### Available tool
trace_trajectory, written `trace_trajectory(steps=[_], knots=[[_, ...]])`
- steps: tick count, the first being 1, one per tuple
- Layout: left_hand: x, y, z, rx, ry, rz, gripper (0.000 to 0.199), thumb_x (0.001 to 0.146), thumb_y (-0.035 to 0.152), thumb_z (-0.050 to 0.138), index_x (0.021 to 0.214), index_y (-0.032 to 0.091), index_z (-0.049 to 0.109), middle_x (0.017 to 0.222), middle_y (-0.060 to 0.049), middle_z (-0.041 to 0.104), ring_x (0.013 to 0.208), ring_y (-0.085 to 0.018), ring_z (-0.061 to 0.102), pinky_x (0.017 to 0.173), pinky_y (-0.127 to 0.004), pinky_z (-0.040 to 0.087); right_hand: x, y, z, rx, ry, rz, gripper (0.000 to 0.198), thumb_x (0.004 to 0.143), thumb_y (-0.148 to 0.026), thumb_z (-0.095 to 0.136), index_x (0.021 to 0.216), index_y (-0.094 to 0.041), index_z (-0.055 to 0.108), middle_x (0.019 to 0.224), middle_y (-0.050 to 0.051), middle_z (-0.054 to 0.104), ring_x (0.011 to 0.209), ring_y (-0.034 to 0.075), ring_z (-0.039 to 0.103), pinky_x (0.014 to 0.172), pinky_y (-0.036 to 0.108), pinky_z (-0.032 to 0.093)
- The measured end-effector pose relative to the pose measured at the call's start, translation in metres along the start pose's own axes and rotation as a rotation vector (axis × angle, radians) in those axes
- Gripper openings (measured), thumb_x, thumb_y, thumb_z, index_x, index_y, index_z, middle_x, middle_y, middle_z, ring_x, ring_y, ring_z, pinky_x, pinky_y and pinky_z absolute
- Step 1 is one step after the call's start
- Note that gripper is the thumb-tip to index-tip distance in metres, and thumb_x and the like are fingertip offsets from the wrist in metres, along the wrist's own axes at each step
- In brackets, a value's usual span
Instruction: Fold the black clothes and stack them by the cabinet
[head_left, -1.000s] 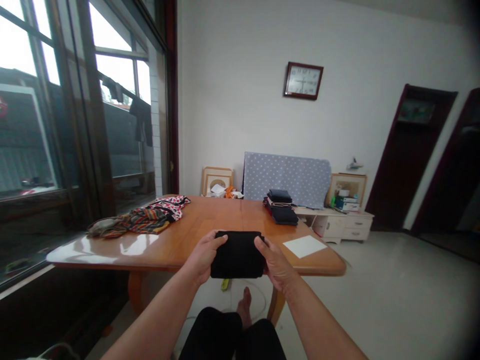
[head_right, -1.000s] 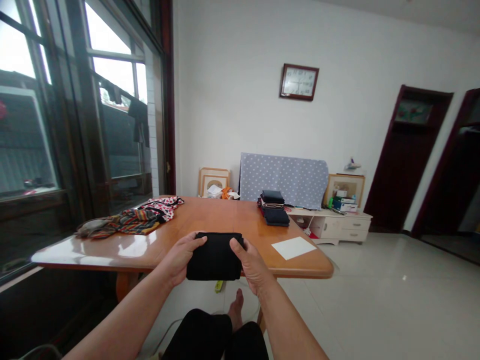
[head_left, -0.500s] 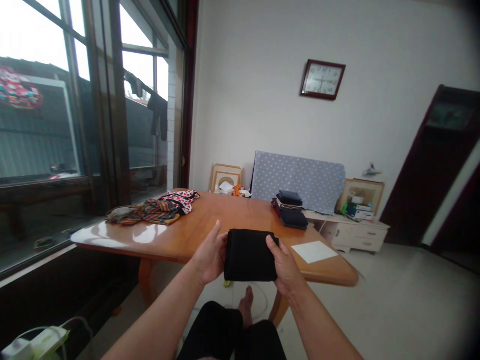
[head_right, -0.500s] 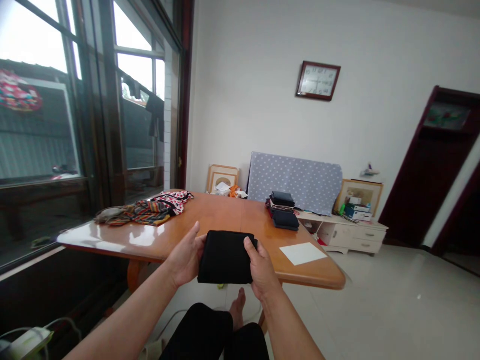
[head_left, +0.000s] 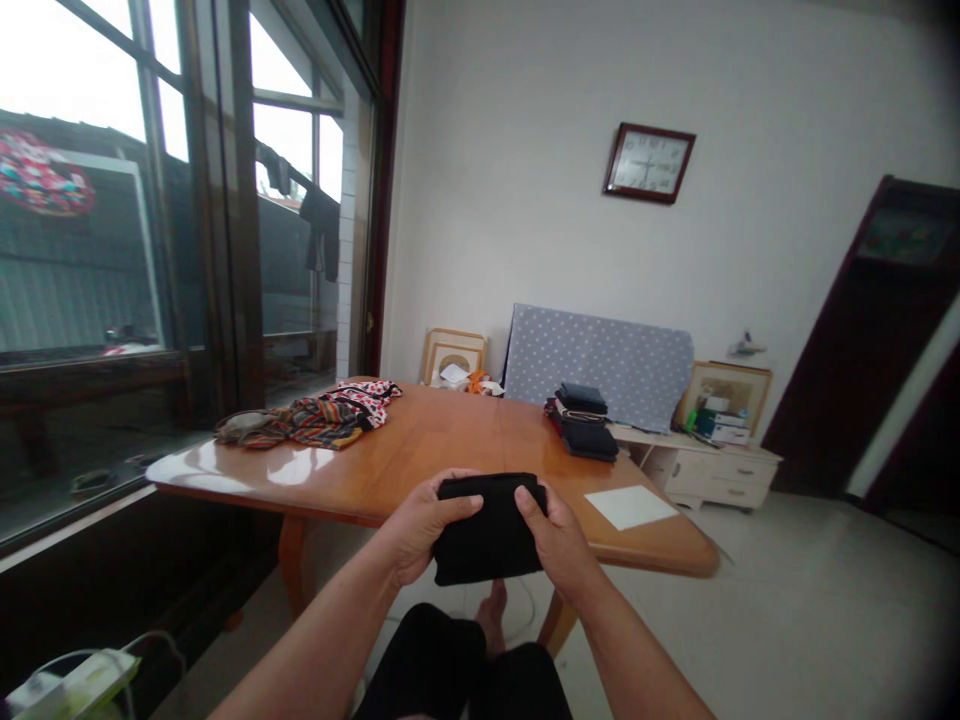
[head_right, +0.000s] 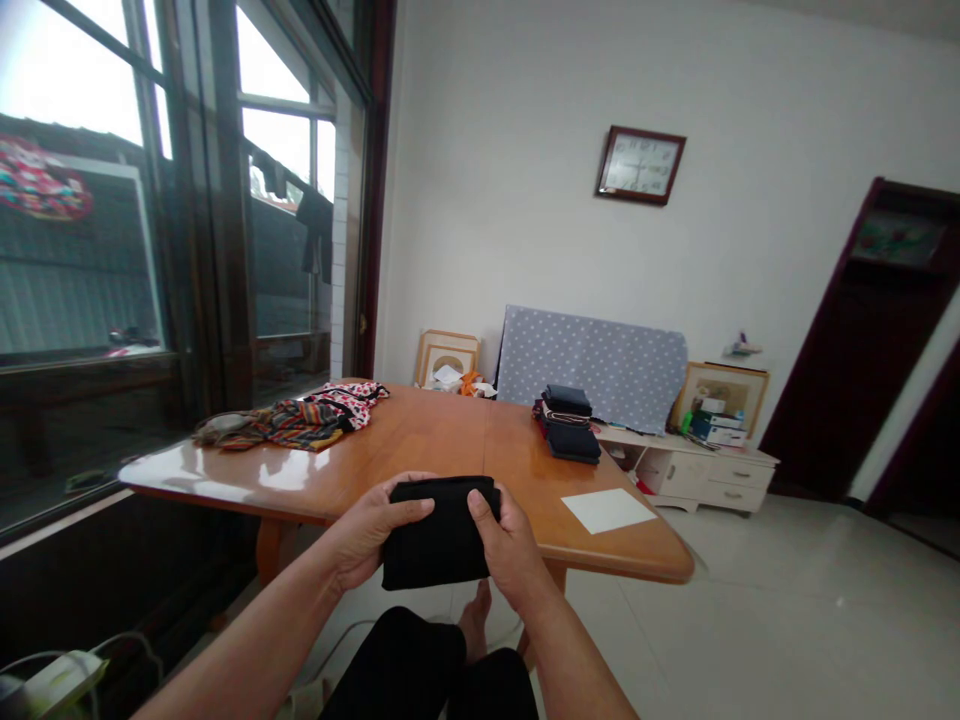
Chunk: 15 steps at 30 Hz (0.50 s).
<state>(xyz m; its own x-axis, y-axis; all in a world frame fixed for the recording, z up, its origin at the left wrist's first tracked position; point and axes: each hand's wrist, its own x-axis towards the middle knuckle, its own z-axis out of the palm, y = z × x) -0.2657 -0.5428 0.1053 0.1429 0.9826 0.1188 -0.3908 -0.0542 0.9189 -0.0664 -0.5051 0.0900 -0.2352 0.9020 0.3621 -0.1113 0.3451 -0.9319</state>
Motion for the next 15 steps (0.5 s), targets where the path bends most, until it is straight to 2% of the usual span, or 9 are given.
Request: trace_trajectory(steps=[6, 11, 15], knots=[[-0.004, 0.000, -0.001, -0.046, 0.000, -0.005, 0.046, 0.072, 0.029, 0.082, 0.114, 0.020, 0.064, 0.102, -0.007, 0.071, 0.080, -0.018, 0.067, 0.075, -0.029, 0.052, -0.004, -0.022, -0.001, 0.216, -0.141, 0.163, 0.063, 0.067, -0.050, 0.083, 0.120, -0.022, 0.062, 0.112, 0.007, 0.070, 0.102, 0.025, 0.064, 0.090, 0.037, 0.051], [-0.007, -0.001, -0.003, -0.025, 0.001, 0.001, 0.049, 0.071, 0.027, 0.082, 0.116, 0.020, 0.064, 0.104, -0.007, 0.070, 0.081, -0.017, 0.067, 0.075, -0.029, 0.052, -0.004, -0.020, -0.003, 0.230, -0.106, 0.154, 0.051, 0.070, -0.046, 0.082, 0.113, -0.022, 0.066, 0.102, 0.004, 0.072, 0.094, 0.023, 0.066, 0.087, 0.036, 0.052], [-0.010, 0.005, -0.009, 0.038, -0.067, -0.032, 0.059, 0.074, 0.027, 0.081, 0.129, 0.022, 0.058, 0.117, -0.010, 0.066, 0.093, -0.020, 0.067, 0.080, -0.029, 0.051, -0.003, -0.013, -0.007, 0.124, -0.123, 0.120, 0.043, 0.075, -0.046, 0.078, 0.109, -0.022, 0.067, 0.097, 0.003, 0.072, 0.090, 0.021, 0.064, 0.080, 0.031, 0.051]])
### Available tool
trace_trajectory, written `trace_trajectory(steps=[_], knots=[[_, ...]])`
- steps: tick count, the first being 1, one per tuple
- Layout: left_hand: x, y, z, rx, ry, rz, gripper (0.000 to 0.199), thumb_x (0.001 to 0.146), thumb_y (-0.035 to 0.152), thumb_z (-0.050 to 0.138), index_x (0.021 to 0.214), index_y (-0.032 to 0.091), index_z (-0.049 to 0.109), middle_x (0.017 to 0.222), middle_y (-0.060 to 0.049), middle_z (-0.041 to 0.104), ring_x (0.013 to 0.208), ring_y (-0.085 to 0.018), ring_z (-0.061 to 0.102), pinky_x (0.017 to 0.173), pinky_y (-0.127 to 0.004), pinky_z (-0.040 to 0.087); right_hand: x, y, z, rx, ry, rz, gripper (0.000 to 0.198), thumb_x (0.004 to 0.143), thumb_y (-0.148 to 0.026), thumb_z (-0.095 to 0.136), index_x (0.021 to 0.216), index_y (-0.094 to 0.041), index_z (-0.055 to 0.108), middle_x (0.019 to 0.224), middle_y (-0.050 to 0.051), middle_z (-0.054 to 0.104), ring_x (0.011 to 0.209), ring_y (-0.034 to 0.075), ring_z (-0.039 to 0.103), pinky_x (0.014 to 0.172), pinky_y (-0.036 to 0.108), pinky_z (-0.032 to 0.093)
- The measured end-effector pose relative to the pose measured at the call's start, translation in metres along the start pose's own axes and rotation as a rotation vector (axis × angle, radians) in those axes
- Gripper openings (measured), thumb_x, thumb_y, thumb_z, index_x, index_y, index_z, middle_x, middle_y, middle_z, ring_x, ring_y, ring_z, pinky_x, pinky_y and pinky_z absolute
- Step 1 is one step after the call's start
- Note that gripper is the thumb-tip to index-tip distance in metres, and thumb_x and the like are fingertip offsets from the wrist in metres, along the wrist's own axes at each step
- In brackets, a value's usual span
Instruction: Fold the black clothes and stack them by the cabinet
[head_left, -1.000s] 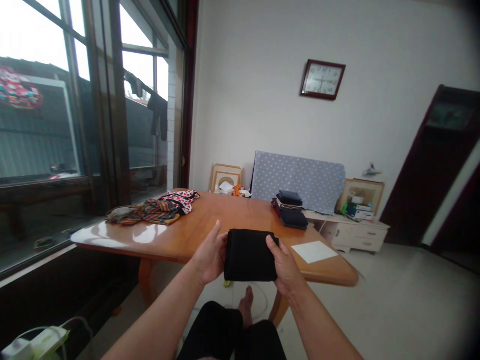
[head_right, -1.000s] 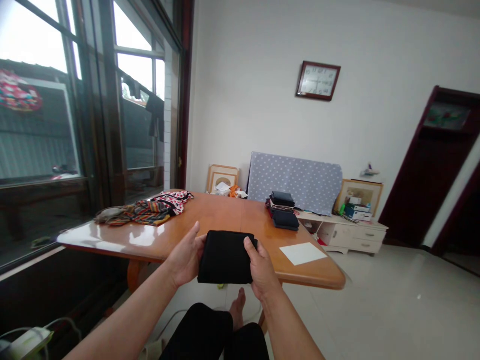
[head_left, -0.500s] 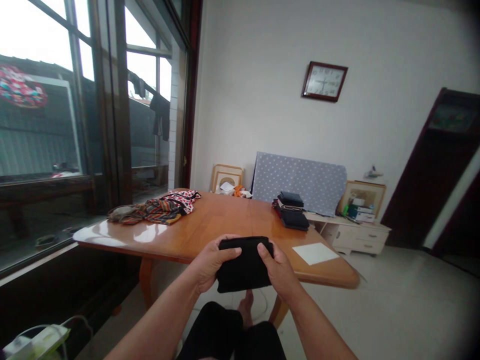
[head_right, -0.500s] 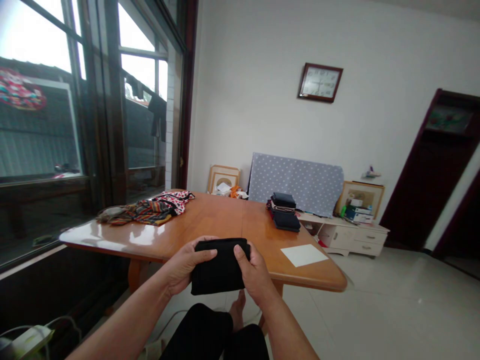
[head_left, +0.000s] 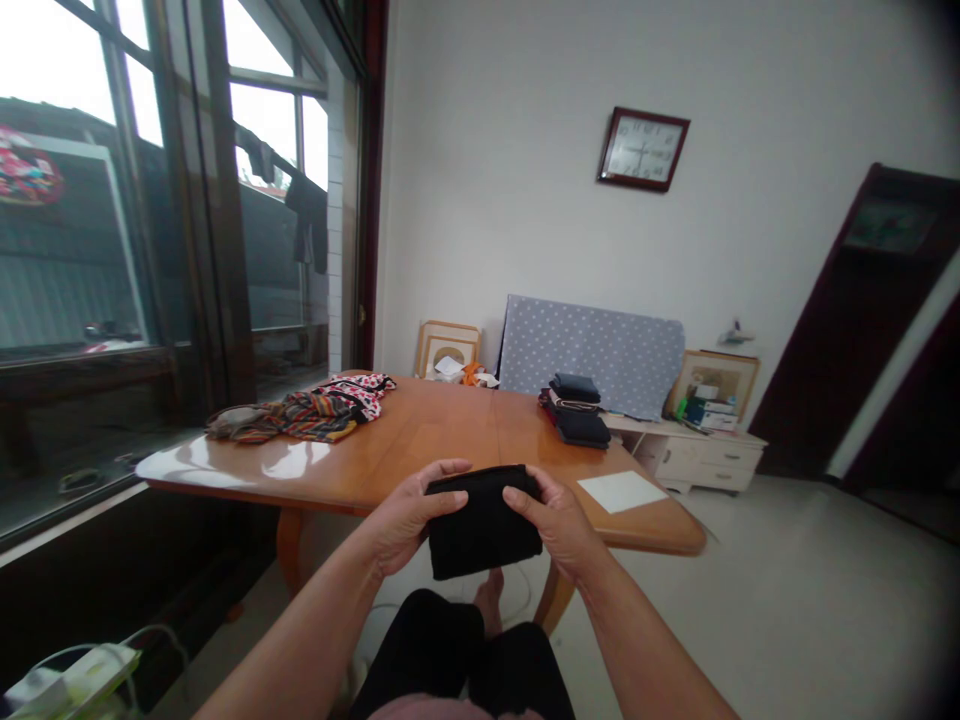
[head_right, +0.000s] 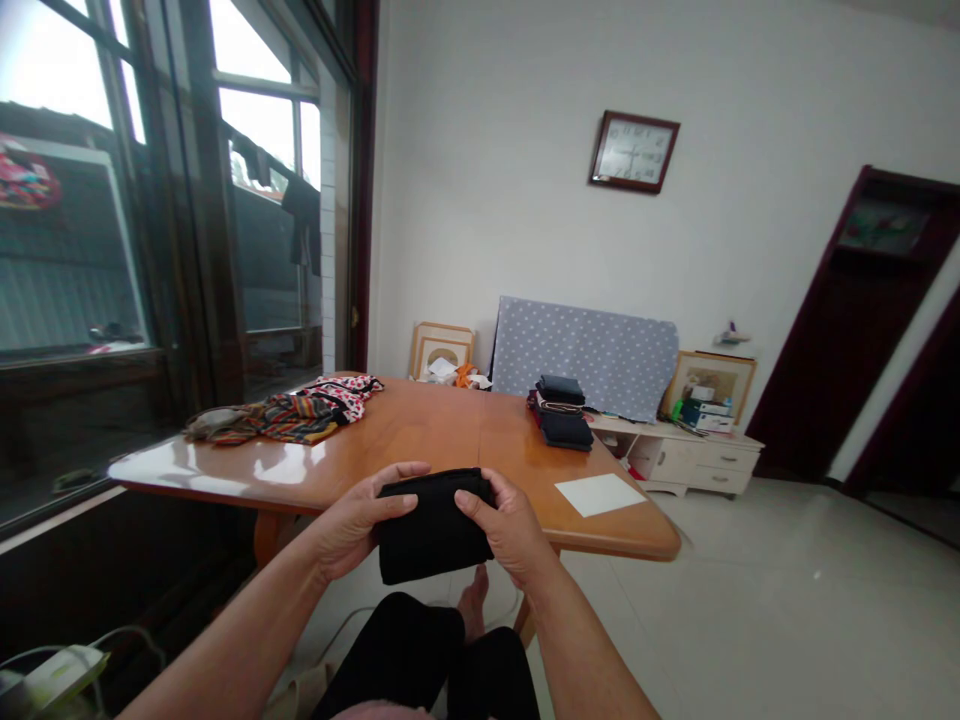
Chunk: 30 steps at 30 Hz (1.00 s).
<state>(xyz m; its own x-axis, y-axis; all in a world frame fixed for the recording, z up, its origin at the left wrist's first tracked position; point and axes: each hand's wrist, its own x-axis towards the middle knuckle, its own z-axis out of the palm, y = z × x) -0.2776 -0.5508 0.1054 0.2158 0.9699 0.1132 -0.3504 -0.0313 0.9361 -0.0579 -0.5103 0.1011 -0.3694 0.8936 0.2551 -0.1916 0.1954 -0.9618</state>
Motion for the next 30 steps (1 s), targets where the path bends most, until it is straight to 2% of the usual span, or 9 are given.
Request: trace_trajectory(steps=[4, 7, 9, 12, 15, 18, 21, 24, 30], knots=[[0.000, 0.008, -0.009, 0.076, -0.110, -0.062, 0.062, 0.081, 0.038, 0.075, 0.136, 0.021, 0.054, 0.125, -0.014, 0.064, 0.105, -0.024, 0.065, 0.086, -0.031, 0.049, -0.002, 0.001, -0.002, -0.183, -0.081, -0.045, 0.036, 0.078, -0.047, 0.074, 0.104, -0.022, 0.070, 0.095, 0.001, 0.071, 0.085, 0.020, 0.063, 0.076, 0.029, 0.049], [0.003, 0.013, -0.010, 0.176, -0.158, -0.092, 0.058, 0.081, 0.042, 0.073, 0.133, 0.019, 0.059, 0.128, -0.015, 0.064, 0.114, -0.026, 0.062, 0.092, -0.033, 0.048, -0.004, -0.001, 0.001, -0.324, -0.146, -0.103, 0.029, 0.081, -0.042, 0.072, 0.103, -0.023, 0.072, 0.094, 0.000, 0.071, 0.086, 0.020, 0.062, 0.076, 0.028, 0.047], [0.006, 0.015, -0.006, 0.271, -0.210, -0.083, 0.054, 0.077, 0.041, 0.077, 0.125, 0.019, 0.065, 0.122, -0.013, 0.067, 0.115, -0.028, 0.061, 0.092, -0.034, 0.048, -0.005, -0.003, 0.004, -0.399, -0.160, -0.137, 0.026, 0.082, -0.039, 0.070, 0.103, -0.024, 0.072, 0.094, 0.000, 0.071, 0.087, 0.020, 0.062, 0.076, 0.028, 0.047], [0.007, 0.017, 0.006, 0.442, -0.284, -0.080, 0.043, 0.072, 0.039, 0.080, 0.110, 0.021, 0.072, 0.106, -0.010, 0.073, 0.104, -0.030, 0.066, 0.085, -0.035, 0.051, -0.005, -0.002, 0.007, -0.472, -0.129, -0.176, 0.024, 0.082, -0.038, 0.070, 0.101, -0.025, 0.072, 0.091, 0.000, 0.071, 0.084, 0.019, 0.061, 0.075, 0.028, 0.046], [0.004, 0.015, 0.014, 0.482, -0.246, -0.128, 0.036, 0.072, 0.041, 0.079, 0.102, 0.020, 0.074, 0.097, -0.009, 0.075, 0.089, -0.029, 0.070, 0.076, -0.034, 0.053, -0.002, 0.000, 0.007, -0.464, -0.063, -0.178, 0.027, 0.081, -0.042, 0.071, 0.101, -0.024, 0.071, 0.090, 0.001, 0.070, 0.083, 0.019, 0.060, 0.073, 0.027, 0.046], [0.000, 0.009, 0.013, 0.362, -0.195, -0.166, 0.041, 0.073, 0.043, 0.078, 0.106, 0.019, 0.073, 0.092, -0.009, 0.075, 0.081, -0.027, 0.070, 0.070, -0.033, 0.054, 0.001, 0.000, 0.002, -0.322, 0.003, -0.125, 0.036, 0.081, -0.049, 0.069, 0.105, -0.023, 0.070, 0.092, 0.002, 0.070, 0.081, 0.018, 0.060, 0.072, 0.028, 0.046], [-0.001, 0.003, 0.005, 0.269, -0.159, -0.169, 0.046, 0.075, 0.043, 0.078, 0.112, 0.018, 0.070, 0.094, -0.010, 0.074, 0.080, -0.025, 0.071, 0.069, -0.032, 0.054, 0.002, -0.005, -0.006, -0.253, 0.116, -0.137, 0.038, 0.083, -0.055, 0.065, 0.098, -0.022, 0.070, 0.087, 0.002, 0.069, 0.077, 0.016, 0.060, 0.070, 0.028, 0.046], [-0.001, 0.001, 0.000, 0.259, -0.133, -0.158, 0.046, 0.077, 0.043, 0.076, 0.114, 0.017, 0.068, 0.096, -0.011, 0.074, 0.081, -0.025, 0.070, 0.069, -0.031, 0.054, -0.001, -0.014, -0.011, -0.324, 0.197, -0.199, 0.035, 0.085, -0.055, 0.063, 0.087, -0.020, 0.068, 0.081, 0.002, 0.067, 0.073, 0.015, 0.058, 0.066, 0.027, 0.044], [-0.002, 0.004, 0.005, 0.403, -0.110, -0.077, 0.046, 0.079, 0.043, 0.073, 0.116, 0.016, 0.066, 0.095, -0.009, 0.073, 0.076, -0.020, 0.067, 0.065, -0.027, 0.051, -0.007, -0.021, 0.003, -0.510, 0.042, -0.213, 0.026, 0.088, -0.043, 0.060, 0.080, -0.020, 0.068, 0.071, 0.000, 0.062, 0.067, 0.013, 0.053, 0.060, 0.024, 0.040]])
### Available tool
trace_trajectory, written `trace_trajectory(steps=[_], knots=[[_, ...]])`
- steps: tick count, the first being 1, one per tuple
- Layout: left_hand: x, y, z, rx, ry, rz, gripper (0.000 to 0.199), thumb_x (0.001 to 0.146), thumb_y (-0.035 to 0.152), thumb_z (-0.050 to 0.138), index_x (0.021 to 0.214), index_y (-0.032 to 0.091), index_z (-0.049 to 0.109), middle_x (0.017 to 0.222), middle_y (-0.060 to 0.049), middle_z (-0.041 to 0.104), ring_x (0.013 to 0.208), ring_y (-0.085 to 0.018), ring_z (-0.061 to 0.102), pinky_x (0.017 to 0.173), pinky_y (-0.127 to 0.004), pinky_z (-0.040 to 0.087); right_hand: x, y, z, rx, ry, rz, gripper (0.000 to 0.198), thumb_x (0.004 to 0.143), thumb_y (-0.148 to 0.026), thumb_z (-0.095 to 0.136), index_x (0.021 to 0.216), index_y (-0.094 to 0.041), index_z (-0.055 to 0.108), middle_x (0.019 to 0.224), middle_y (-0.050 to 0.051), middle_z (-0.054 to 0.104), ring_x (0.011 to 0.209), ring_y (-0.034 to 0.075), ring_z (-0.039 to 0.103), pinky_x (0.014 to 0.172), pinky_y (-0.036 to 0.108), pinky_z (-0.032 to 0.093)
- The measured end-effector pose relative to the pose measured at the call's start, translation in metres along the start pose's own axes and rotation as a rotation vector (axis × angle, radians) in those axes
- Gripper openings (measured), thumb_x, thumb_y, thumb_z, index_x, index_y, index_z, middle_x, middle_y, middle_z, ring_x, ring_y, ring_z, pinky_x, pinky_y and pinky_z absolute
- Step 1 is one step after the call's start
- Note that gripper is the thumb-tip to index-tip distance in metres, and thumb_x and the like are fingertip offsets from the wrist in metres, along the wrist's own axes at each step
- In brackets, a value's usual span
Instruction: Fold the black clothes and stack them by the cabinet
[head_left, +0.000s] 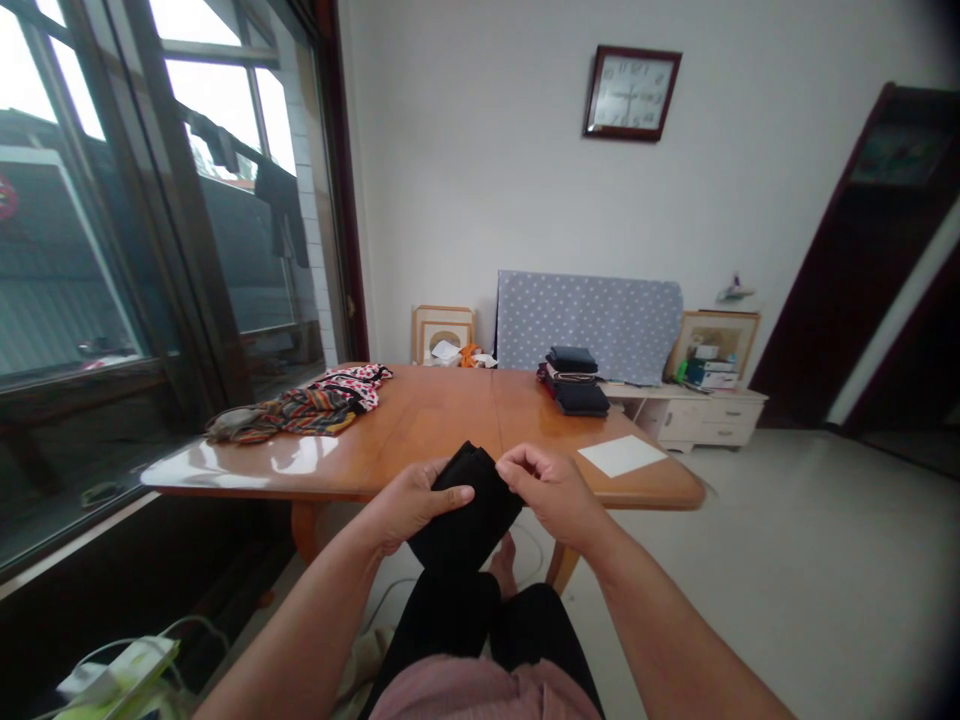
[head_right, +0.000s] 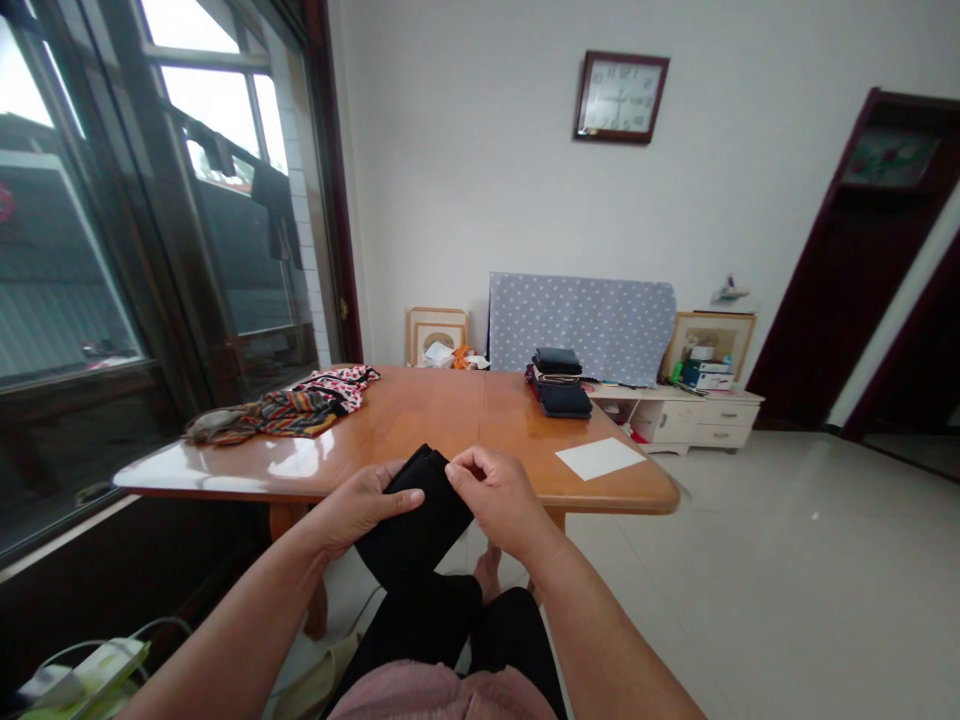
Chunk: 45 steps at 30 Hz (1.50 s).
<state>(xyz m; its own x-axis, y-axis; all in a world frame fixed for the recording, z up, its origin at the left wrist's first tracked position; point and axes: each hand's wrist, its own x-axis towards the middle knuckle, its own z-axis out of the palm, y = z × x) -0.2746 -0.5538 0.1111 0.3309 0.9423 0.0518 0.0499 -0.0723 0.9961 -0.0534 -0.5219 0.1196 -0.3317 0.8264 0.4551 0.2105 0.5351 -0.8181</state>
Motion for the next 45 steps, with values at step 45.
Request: trace_trajectory(steps=[45], knots=[[0.004, -0.012, 0.000, -0.005, 0.036, 0.010, 0.053, 0.082, 0.047, 0.071, 0.123, 0.016, 0.061, 0.095, -0.008, 0.071, 0.074, -0.018, 0.065, 0.062, -0.024, 0.049, 0.001, 0.027, 0.000, -0.025, -0.166, 0.142, 0.017, 0.078, -0.034, 0.068, 0.087, -0.020, 0.064, 0.069, -0.003, 0.054, 0.063, 0.011, 0.048, 0.058, 0.023, 0.038]])
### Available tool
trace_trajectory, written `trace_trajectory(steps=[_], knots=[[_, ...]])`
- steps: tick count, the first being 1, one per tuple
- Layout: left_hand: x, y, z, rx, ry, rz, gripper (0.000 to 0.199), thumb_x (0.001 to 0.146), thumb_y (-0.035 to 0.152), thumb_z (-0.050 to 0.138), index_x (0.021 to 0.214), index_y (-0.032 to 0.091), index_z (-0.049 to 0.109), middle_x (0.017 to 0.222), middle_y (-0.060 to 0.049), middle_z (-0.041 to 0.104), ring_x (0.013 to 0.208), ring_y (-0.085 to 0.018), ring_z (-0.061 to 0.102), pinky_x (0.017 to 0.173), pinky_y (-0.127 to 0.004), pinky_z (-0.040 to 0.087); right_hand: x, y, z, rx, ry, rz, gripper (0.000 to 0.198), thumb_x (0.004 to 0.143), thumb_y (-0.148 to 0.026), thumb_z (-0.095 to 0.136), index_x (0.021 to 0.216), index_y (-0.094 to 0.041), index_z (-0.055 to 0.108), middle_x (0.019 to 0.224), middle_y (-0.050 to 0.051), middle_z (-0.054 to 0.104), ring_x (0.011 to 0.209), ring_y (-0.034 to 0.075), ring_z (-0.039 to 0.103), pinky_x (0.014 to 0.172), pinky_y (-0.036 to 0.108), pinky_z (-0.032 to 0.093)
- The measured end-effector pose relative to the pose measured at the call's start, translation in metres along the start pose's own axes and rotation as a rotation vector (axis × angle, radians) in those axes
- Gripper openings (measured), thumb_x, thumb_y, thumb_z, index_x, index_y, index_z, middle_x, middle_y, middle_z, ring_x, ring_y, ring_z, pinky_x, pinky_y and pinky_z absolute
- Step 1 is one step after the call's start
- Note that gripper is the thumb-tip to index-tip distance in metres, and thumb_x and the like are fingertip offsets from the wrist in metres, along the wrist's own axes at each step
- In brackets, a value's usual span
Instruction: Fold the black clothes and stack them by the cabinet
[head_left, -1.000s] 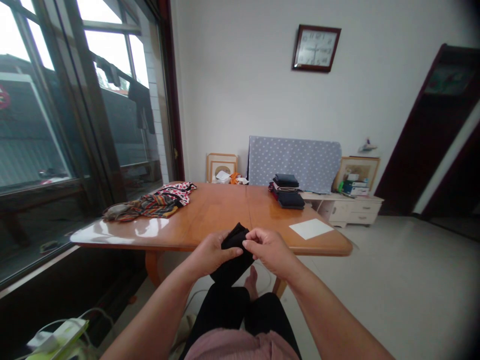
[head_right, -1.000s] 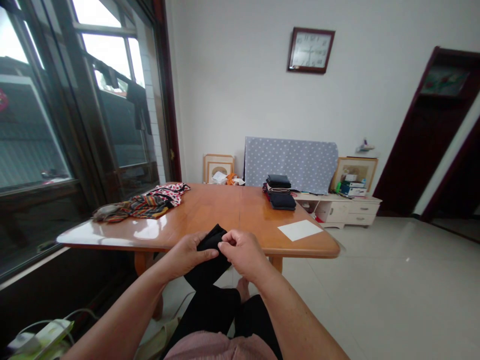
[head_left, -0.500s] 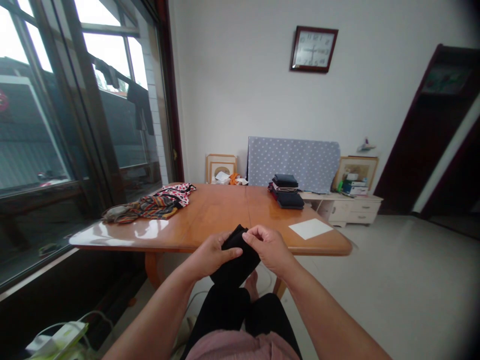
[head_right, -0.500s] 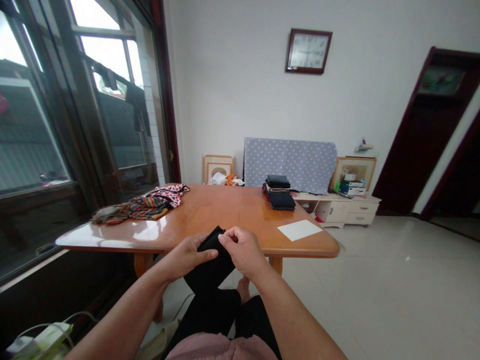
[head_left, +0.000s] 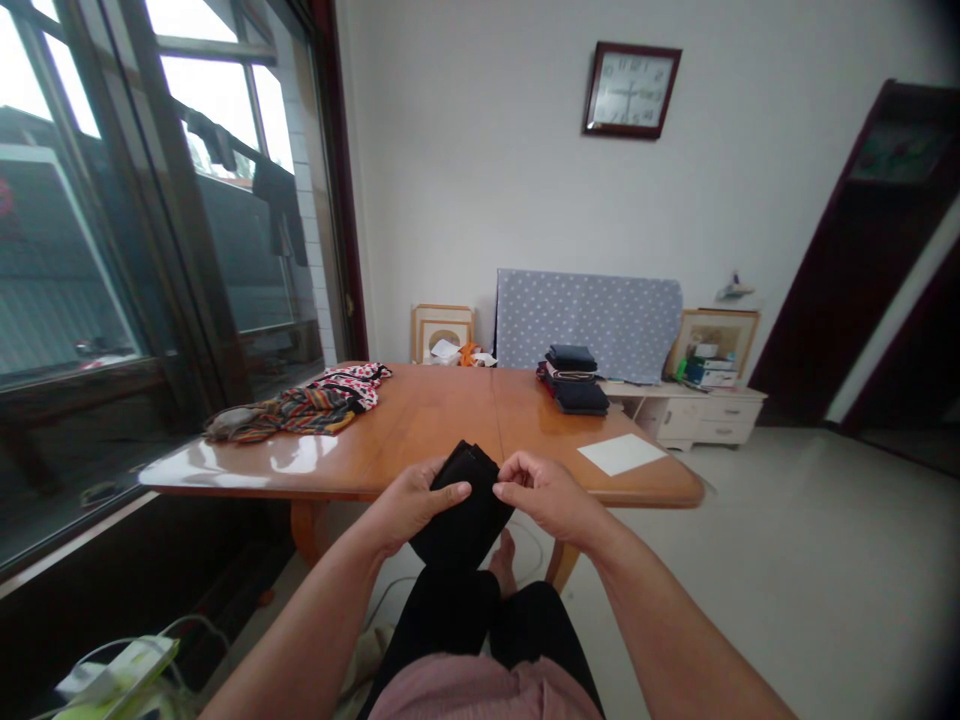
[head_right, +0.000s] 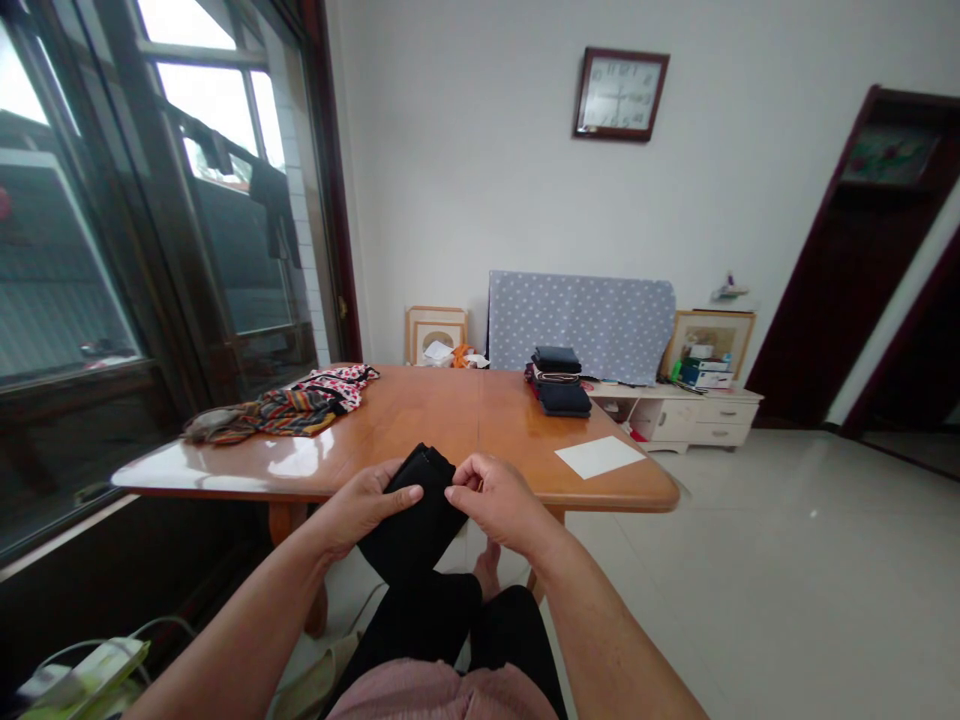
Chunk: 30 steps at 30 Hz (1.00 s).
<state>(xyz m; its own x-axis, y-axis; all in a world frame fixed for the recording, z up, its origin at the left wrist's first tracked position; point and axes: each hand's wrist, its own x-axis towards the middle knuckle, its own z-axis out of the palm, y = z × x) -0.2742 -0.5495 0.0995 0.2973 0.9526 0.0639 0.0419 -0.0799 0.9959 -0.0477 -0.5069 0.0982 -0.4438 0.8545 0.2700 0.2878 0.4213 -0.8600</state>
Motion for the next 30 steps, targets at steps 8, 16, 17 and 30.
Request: trace_trajectory(steps=[8, 16, 17, 30], knots=[[-0.001, 0.002, 0.001, -0.087, -0.002, -0.012, 0.052, 0.080, 0.043, 0.074, 0.123, 0.016, 0.063, 0.098, -0.009, 0.072, 0.077, -0.019, 0.068, 0.065, -0.025, 0.051, -0.001, -0.005, 0.001, 0.011, 0.048, -0.026, 0.019, 0.079, -0.037, 0.067, 0.077, -0.019, 0.061, 0.062, -0.004, 0.050, 0.057, 0.010, 0.042, 0.054, 0.023, 0.033], [0.010, -0.009, -0.010, -0.468, 0.179, -0.060, 0.049, 0.082, 0.041, 0.074, 0.121, 0.014, 0.061, 0.100, -0.013, 0.073, 0.080, -0.020, 0.071, 0.073, -0.029, 0.058, 0.005, 0.001, -0.003, 0.304, 0.335, 0.134, 0.039, 0.084, -0.057, 0.061, 0.085, -0.018, 0.063, 0.075, 0.001, 0.062, 0.059, 0.011, 0.050, 0.054, 0.024, 0.037], [0.012, -0.011, -0.012, -0.503, 0.220, -0.076, 0.048, 0.082, 0.042, 0.073, 0.119, 0.013, 0.061, 0.099, -0.014, 0.074, 0.079, -0.020, 0.072, 0.073, -0.030, 0.058, 0.005, 0.005, -0.003, 0.354, 0.343, 0.190, 0.042, 0.085, -0.059, 0.059, 0.087, -0.017, 0.064, 0.076, 0.002, 0.064, 0.058, 0.011, 0.052, 0.052, 0.024, 0.035], [0.024, -0.021, -0.011, -0.615, 0.355, -0.174, 0.045, 0.085, 0.044, 0.070, 0.115, 0.012, 0.061, 0.091, -0.014, 0.075, 0.072, -0.023, 0.073, 0.068, -0.033, 0.061, -0.002, 0.004, 0.047, 0.754, -0.149, 0.361, 0.054, 0.081, -0.064, 0.065, 0.110, -0.019, 0.066, 0.098, 0.010, 0.072, 0.090, 0.021, 0.069, 0.075, 0.033, 0.054]])
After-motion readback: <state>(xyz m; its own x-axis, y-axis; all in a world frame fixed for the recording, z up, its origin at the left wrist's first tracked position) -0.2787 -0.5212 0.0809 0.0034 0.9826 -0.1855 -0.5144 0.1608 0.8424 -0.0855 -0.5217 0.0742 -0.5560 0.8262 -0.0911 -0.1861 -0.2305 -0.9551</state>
